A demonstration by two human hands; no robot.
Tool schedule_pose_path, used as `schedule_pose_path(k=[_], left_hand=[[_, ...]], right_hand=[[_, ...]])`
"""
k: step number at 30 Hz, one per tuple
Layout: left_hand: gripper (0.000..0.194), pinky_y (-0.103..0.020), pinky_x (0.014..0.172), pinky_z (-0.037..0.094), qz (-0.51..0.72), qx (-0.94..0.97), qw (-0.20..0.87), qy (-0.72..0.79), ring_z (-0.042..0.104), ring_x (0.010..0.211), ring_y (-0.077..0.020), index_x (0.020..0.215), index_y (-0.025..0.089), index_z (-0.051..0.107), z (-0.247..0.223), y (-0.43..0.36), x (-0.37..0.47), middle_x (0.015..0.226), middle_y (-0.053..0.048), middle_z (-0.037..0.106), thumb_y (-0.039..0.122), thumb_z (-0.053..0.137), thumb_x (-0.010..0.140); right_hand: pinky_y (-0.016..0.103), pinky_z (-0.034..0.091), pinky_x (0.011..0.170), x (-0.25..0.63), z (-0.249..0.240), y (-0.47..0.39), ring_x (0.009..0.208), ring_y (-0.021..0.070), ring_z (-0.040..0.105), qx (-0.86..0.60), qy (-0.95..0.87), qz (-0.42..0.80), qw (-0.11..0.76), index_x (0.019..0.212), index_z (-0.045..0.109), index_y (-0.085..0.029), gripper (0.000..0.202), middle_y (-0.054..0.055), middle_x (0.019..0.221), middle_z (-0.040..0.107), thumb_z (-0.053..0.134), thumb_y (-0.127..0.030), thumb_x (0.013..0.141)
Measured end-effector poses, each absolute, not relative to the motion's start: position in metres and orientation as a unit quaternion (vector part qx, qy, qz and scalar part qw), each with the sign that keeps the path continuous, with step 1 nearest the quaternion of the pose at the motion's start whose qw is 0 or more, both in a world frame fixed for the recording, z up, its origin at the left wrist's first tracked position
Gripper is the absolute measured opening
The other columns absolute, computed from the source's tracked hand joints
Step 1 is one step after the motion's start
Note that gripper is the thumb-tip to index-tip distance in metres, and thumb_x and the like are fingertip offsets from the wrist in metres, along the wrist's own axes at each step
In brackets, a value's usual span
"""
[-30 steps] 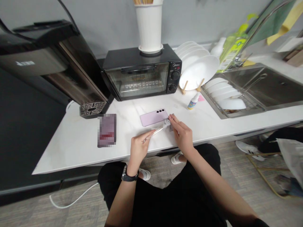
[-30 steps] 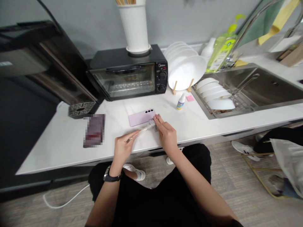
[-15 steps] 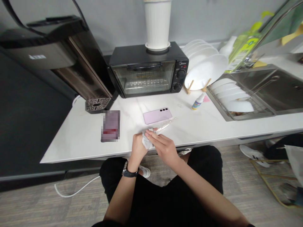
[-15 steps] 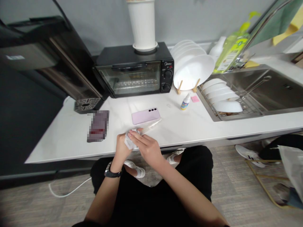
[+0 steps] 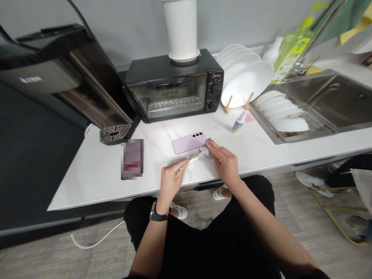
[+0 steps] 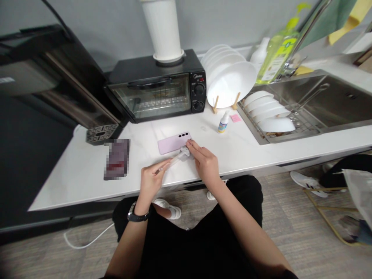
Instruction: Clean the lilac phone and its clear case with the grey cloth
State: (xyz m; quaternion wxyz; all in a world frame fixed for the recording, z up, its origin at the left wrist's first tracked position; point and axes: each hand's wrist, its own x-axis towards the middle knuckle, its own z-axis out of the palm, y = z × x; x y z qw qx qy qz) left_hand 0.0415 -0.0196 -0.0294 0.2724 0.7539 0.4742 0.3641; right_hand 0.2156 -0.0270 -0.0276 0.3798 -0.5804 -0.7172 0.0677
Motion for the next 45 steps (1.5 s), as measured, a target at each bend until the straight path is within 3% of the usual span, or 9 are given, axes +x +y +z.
schedule_pose_path(k=[6,13,20,25,29,32,37,42,45], left_hand=[[0.027,-0.025,0.072,0.042,0.364,0.752,0.267,0.481,0.053,0.081,-0.0130,0.092,0.019,0.052,-0.032,-0.019,0.040,0.089,-0.001,0.058,0.013,0.037,0.069],[0.019,-0.021,0.053,0.042,0.349,0.760,0.240,0.493,0.052,0.049,-0.0108,0.059,0.012,0.058,-0.036,-0.018,0.030,0.052,-0.001,0.057,0.013,0.040,0.065],[0.022,-0.022,0.064,0.043,0.340,0.774,0.250,0.472,0.055,0.070,-0.0140,0.080,0.017,0.056,-0.028,-0.020,0.031,0.074,-0.003,0.060,0.013,0.039,0.067],[0.019,-0.024,0.059,0.044,0.335,0.767,0.250,0.487,0.055,0.060,-0.0141,0.069,0.015,0.058,-0.035,-0.018,0.031,0.061,-0.001,0.059,0.015,0.040,0.067],[0.026,-0.026,0.071,0.042,0.344,0.761,0.263,0.484,0.053,0.078,-0.0140,0.091,0.019,0.052,-0.036,-0.019,0.036,0.086,-0.001,0.058,0.015,0.037,0.070],[0.029,-0.027,0.076,0.041,0.347,0.761,0.270,0.478,0.051,0.086,-0.0134,0.096,0.022,0.049,-0.033,-0.020,0.040,0.094,0.001,0.056,0.015,0.036,0.071],[0.028,-0.027,0.072,0.043,0.349,0.760,0.254,0.486,0.053,0.080,-0.0147,0.094,0.019,0.051,-0.035,-0.019,0.041,0.089,0.000,0.058,0.015,0.038,0.069],[0.020,-0.023,0.054,0.044,0.335,0.765,0.230,0.500,0.054,0.054,-0.0133,0.066,0.015,0.058,-0.037,-0.017,0.035,0.055,0.001,0.058,0.015,0.039,0.067],[0.020,-0.024,0.059,0.044,0.332,0.771,0.228,0.494,0.055,0.062,-0.0146,0.064,0.016,0.058,-0.033,-0.019,0.035,0.058,-0.001,0.059,0.015,0.038,0.067]], right_hand=[[0.032,0.033,0.086,0.190,-0.028,-0.038,0.104,0.0149,0.032,-0.575,-0.706,0.087,0.405,0.115,0.021,-0.024,0.047,-0.001,0.119,0.026,0.027,-0.005,0.072],[0.029,0.038,0.082,0.147,-0.031,-0.056,0.098,0.0135,0.039,-0.519,-0.763,0.118,0.367,0.116,0.016,-0.027,0.049,-0.004,0.120,0.024,0.026,-0.007,0.072],[0.025,0.042,0.077,0.151,-0.034,-0.052,0.093,0.0107,0.043,-0.464,-0.804,0.114,0.355,0.114,0.021,-0.030,0.047,-0.008,0.116,0.030,0.028,-0.008,0.073],[0.028,0.042,0.077,0.176,-0.035,-0.044,0.096,0.0133,0.041,-0.475,-0.795,0.095,0.365,0.113,0.026,-0.025,0.045,-0.004,0.116,0.033,0.027,-0.006,0.072],[0.029,0.040,0.078,0.202,-0.031,-0.035,0.093,0.0137,0.043,-0.551,-0.736,0.077,0.387,0.113,0.024,-0.027,0.049,-0.003,0.117,0.030,0.027,-0.003,0.071],[0.031,0.039,0.080,0.212,-0.028,-0.030,0.094,0.0152,0.043,-0.589,-0.697,0.067,0.404,0.114,0.024,-0.028,0.050,-0.004,0.118,0.028,0.029,-0.003,0.071],[0.031,0.039,0.080,0.195,-0.029,-0.037,0.099,0.0153,0.039,-0.583,-0.695,0.077,0.412,0.115,0.020,-0.029,0.051,-0.005,0.118,0.027,0.029,-0.004,0.070],[0.028,0.040,0.080,0.158,-0.031,-0.055,0.098,0.0131,0.039,-0.548,-0.743,0.110,0.367,0.116,0.017,-0.028,0.050,-0.006,0.119,0.024,0.026,-0.006,0.072],[0.026,0.040,0.080,0.147,-0.030,-0.061,0.099,0.0115,0.038,-0.523,-0.765,0.115,0.357,0.115,0.017,-0.030,0.049,-0.009,0.119,0.024,0.026,-0.008,0.072]])
